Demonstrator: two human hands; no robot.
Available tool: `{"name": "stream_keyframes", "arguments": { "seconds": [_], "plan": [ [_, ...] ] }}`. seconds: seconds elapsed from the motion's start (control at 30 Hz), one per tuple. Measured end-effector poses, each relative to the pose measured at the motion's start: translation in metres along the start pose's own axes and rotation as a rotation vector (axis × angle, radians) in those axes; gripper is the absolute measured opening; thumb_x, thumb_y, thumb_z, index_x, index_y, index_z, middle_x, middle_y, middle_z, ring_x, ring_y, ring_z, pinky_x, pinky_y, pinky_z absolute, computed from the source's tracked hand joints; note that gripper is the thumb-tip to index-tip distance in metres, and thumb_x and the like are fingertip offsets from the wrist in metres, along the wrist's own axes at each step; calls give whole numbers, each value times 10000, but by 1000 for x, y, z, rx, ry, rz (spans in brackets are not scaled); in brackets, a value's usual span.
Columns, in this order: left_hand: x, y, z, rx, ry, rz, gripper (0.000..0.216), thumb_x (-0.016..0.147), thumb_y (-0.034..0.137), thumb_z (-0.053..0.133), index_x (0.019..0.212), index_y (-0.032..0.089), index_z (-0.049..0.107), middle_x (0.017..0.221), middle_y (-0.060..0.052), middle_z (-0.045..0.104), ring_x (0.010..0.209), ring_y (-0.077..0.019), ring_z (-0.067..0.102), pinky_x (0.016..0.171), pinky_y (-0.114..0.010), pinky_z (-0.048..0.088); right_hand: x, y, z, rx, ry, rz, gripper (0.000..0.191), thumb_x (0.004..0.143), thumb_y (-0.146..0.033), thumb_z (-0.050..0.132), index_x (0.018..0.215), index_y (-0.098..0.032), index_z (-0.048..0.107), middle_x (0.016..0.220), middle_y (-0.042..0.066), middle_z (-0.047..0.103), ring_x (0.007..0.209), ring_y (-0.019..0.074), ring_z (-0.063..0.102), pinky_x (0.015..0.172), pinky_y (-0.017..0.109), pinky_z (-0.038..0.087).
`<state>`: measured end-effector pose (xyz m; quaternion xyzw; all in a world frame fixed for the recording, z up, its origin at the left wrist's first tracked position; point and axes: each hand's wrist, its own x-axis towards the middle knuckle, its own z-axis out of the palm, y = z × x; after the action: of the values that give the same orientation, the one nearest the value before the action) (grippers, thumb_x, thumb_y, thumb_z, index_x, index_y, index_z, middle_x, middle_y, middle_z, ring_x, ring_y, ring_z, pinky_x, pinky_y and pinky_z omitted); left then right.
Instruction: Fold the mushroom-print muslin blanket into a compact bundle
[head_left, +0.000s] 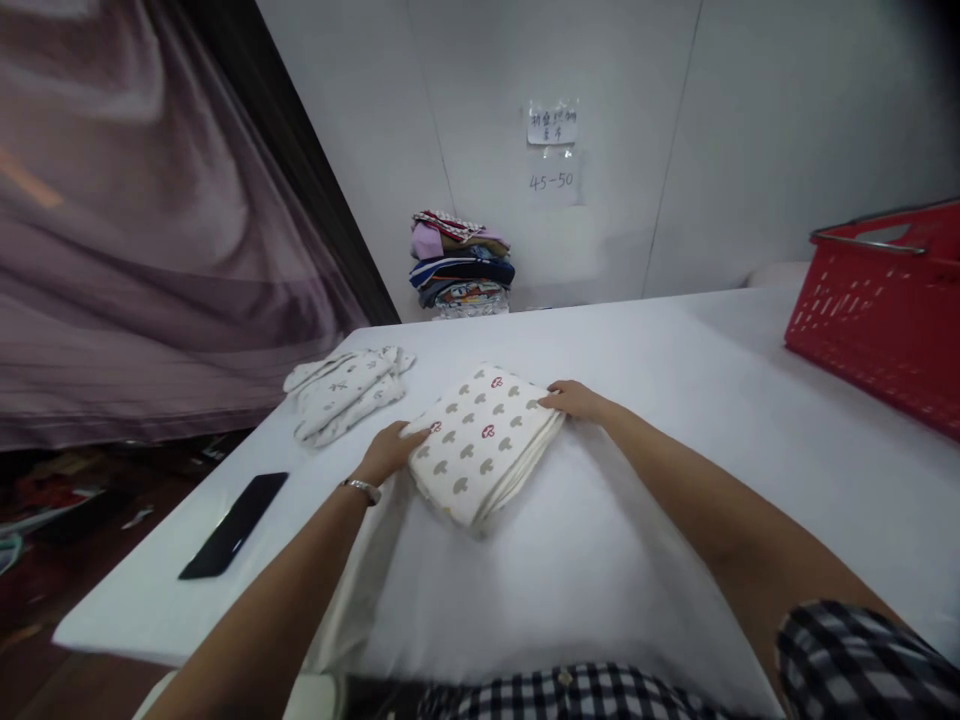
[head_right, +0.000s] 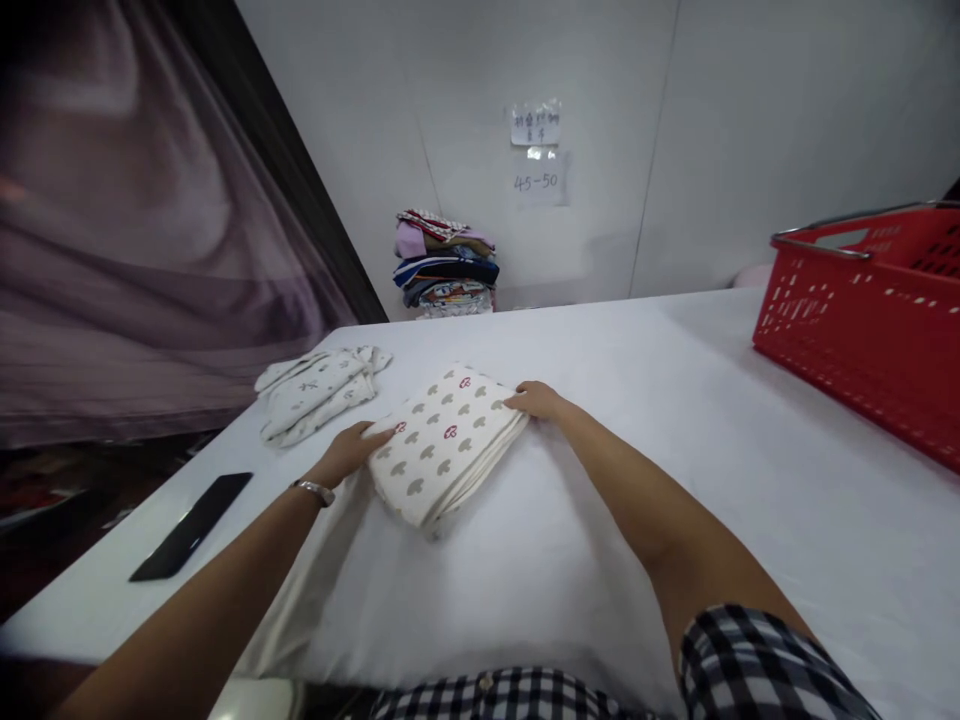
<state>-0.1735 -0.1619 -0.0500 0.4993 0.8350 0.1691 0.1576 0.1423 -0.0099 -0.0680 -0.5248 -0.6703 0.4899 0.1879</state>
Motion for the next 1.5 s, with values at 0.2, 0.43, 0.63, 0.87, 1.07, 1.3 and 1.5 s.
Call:
{"name": "stream_keyframes", "arguments": {
  "seconds": [0.2,0.43,0.63,0.87,1.07,1.3,1.5],
  "plan": [
    [36,21,-5,-60,-11,128,514,675,528,617,1066,194,607,1074,-43,655,993,-228,588,837,-279,458,-54,20,-7,220,-127,72,602,722,-301,657,1276,-172,463,788,52,657,609,145,588,495,235,469],
    [50,56,20,199,-5,153,506,753,389,579,1193,143,533,1288,-125,517,1170,-275,482,971,-343,383,-93,58,-14,241,-40,79,675,784,-431,629,1349,-157,382,684,31,637,477,114,539,404,204,402],
    [-31,80,33,154,79,627,413,858,449,446,1178,203,537,1230,-66,559,1141,-219,494,1005,-334,353,-102,64,-16,391,-18,57,513,865,-302,536,1333,-138,404,862,87,674,582,121,600,458,206,464],
    [-111,103,85,307,13,896,590,803,494,539,1307,217,405,1377,-97,408,1274,-262,341,1086,-433,218,-106,65,-9,375,-96,17,629,845,-295,572,1391,-122,312,658,36,658,574,150,619,434,207,450],
    [-99,113,77,158,-5,704,422,882,391,429,1278,247,441,1291,-25,522,1174,-195,467,1020,-333,341,-107,66,-6,363,-89,-43,590,828,-253,556,1363,-129,341,570,-6,626,477,115,547,431,194,407],
    [-113,112,98,254,74,755,456,858,372,484,1282,210,447,1372,-63,439,1284,-275,342,1078,-451,252,-105,69,-8,301,-69,-61,565,810,-203,528,1349,-158,361,551,-29,591,456,100,516,435,187,388],
    [-106,113,91,146,81,744,348,898,386,418,1189,222,518,1205,-55,581,1128,-219,506,974,-388,388,-102,76,-11,233,-69,-109,543,812,-189,509,1338,-167,377,525,-48,557,438,97,487,423,188,381]
  ]
}}
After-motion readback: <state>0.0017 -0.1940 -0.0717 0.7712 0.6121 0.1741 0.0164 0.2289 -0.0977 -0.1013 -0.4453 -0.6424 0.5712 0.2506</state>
